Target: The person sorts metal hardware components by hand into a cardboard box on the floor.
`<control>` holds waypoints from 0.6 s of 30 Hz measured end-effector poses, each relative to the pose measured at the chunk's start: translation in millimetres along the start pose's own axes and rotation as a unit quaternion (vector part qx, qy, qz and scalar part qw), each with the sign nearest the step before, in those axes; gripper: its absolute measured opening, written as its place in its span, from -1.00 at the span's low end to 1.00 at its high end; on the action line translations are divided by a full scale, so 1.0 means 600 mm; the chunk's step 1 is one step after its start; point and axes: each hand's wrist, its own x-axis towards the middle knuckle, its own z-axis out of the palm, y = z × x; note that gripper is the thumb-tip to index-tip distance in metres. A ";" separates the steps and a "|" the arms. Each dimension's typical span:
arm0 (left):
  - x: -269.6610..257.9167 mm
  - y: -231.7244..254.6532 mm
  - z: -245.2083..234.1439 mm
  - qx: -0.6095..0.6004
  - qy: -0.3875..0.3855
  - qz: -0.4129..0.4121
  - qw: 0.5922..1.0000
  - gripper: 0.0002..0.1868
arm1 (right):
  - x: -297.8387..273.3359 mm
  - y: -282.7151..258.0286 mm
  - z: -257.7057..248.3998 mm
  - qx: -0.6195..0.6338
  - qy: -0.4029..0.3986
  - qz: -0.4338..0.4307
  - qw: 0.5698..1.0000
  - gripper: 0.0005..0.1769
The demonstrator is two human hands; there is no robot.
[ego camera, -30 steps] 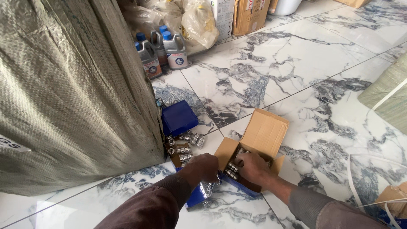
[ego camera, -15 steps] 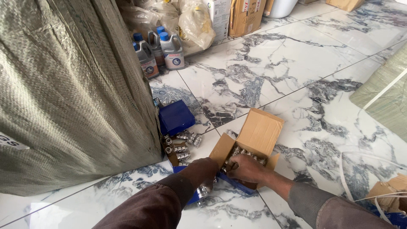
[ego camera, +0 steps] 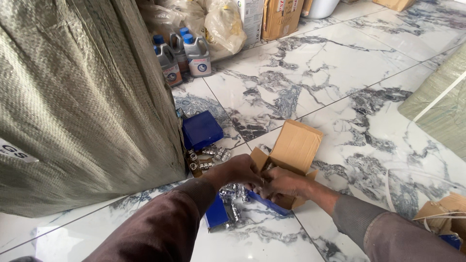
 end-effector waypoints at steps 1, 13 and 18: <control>0.019 -0.008 0.006 -0.002 -0.002 -0.001 1.000 -0.75 | 0.009 0.011 -0.005 0.001 -0.001 0.002 1.000 -0.71; 0.012 -0.067 0.069 0.485 -0.175 -0.009 0.857 -0.56 | 0.118 0.138 -0.062 -0.262 0.203 0.005 0.943 -0.60; 0.037 -0.123 0.099 0.575 -0.044 0.080 0.813 -0.90 | 0.136 0.152 -0.042 -0.295 0.230 -0.089 0.923 -0.67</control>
